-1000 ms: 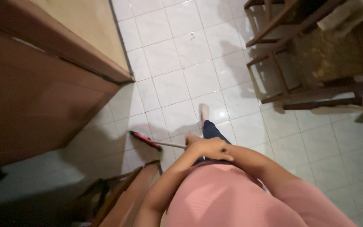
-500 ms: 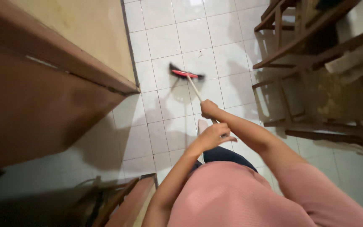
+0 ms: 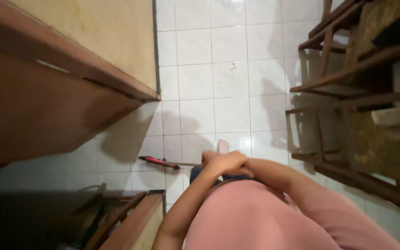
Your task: The person sweeps a tiled floor using a broom, moving debris along the edges of the walls and around the legs of dining furniture.
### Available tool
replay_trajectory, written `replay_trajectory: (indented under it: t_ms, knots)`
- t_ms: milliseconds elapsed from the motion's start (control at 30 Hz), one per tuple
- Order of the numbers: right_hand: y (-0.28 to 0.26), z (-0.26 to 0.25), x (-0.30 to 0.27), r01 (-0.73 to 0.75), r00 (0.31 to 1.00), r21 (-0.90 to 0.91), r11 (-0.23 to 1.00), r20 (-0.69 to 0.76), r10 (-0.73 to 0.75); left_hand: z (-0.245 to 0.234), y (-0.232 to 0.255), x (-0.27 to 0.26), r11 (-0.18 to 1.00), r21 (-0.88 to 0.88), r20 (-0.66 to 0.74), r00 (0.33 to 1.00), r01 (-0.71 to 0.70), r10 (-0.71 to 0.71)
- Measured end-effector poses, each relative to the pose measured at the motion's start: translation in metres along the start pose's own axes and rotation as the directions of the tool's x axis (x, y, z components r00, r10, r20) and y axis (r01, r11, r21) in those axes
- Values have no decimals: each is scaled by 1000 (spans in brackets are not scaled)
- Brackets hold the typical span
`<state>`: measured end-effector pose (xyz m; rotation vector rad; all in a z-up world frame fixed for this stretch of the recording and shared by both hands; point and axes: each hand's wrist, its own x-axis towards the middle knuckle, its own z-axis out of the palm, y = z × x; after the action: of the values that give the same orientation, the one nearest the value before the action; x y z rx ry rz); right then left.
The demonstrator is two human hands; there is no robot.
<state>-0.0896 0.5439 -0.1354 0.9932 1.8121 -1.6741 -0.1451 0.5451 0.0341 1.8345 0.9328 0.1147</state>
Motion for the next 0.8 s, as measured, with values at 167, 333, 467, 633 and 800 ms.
replay_trajectory:
  t_ms: [167, 333, 467, 633, 800]
  knots:
    - [30, -51, 87, -68, 978, -196, 978, -206, 27, 5, -48, 1, 988, -149, -162, 986, -48, 24]
    - [40, -166, 109, -123, 837, -26, 992, -540, 90, -22, -72, 37, 958, -135, -531, 835, -252, 145]
    - [14, -208, 117, -147, 757, -108, 983, -652, 41, -58, -91, 27, 968, -55, -539, 823, -246, 178]
    - [-39, -200, 66, -59, 782, 122, 991, -611, 122, -96, -62, 7, 886, 138, -394, 796, -443, 459]
    - [-71, -166, 115, -13, 864, 522, 853, -423, 272, -150, -81, -12, 896, -22, -251, 870, -444, 425]
